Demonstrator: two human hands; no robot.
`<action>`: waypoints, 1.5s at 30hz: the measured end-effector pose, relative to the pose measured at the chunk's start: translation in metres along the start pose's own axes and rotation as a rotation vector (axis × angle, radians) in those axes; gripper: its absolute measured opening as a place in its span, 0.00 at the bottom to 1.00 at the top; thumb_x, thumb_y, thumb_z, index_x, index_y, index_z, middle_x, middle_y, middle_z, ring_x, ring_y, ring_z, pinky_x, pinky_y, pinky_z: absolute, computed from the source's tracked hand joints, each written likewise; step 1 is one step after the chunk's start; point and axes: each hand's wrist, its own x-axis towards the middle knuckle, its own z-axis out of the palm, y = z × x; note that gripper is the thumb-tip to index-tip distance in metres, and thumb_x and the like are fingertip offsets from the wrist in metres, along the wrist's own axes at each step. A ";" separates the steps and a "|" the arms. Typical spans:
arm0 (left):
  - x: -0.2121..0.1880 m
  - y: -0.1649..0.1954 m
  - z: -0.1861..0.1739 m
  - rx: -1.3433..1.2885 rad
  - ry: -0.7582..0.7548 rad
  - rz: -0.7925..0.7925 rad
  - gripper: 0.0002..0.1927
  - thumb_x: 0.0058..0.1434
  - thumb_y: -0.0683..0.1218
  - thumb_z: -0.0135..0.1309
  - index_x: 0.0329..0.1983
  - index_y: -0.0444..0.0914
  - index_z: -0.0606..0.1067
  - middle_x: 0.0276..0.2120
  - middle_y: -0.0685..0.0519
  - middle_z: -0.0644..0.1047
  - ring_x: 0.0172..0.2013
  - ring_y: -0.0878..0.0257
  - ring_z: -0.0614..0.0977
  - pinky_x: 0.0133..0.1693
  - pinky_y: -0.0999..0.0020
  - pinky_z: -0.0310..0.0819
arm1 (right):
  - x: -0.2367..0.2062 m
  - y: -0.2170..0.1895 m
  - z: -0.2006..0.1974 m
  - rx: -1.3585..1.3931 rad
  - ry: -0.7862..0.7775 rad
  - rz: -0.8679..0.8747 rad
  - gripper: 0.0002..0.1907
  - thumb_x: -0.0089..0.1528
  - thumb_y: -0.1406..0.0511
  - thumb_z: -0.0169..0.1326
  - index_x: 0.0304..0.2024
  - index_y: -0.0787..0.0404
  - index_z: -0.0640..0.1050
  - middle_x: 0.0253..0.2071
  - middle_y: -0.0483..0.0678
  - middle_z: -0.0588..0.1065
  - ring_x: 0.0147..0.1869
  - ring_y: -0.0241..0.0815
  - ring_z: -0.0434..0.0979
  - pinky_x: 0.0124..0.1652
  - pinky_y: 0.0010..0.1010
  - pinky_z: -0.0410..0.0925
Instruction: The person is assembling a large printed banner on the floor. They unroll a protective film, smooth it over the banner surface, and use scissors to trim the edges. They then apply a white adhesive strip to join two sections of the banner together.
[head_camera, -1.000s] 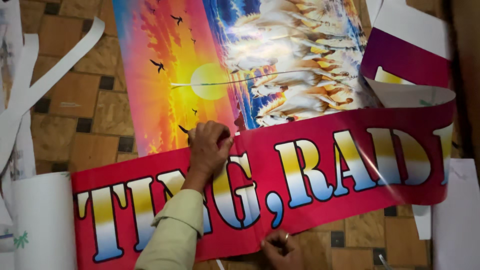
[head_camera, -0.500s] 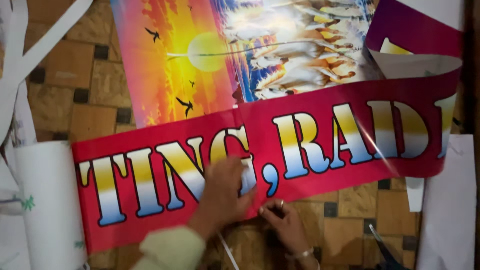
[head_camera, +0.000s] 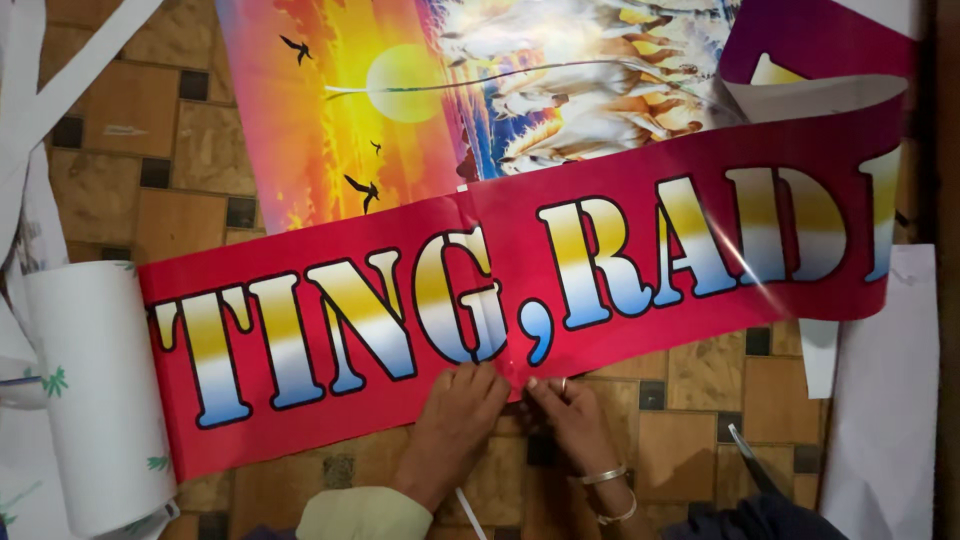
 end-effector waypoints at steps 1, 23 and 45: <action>0.000 0.000 0.001 0.015 0.004 0.002 0.18 0.49 0.41 0.55 0.46 0.39 0.72 0.41 0.49 0.71 0.45 0.54 0.73 0.43 0.61 0.66 | 0.000 -0.002 0.001 -0.009 0.013 0.022 0.15 0.64 0.60 0.58 0.29 0.66 0.80 0.24 0.46 0.77 0.25 0.34 0.74 0.26 0.26 0.67; -0.009 0.000 0.026 -0.029 0.131 0.015 0.06 0.53 0.43 0.53 0.34 0.39 0.72 0.33 0.50 0.71 0.37 0.54 0.74 0.34 0.61 0.70 | 0.018 -0.063 0.018 -1.016 -0.017 -0.817 0.29 0.66 0.64 0.52 0.70 0.52 0.67 0.77 0.50 0.56 0.83 0.54 0.45 0.74 0.51 0.37; -0.013 -0.011 -0.077 -0.463 0.726 -0.255 0.09 0.56 0.34 0.62 0.38 0.33 0.76 0.37 0.46 0.79 0.36 0.55 0.84 0.36 0.64 0.79 | 0.013 -0.059 0.027 -1.045 0.135 -0.895 0.30 0.58 0.65 0.61 0.64 0.51 0.72 0.70 0.52 0.66 0.76 0.57 0.60 0.70 0.52 0.52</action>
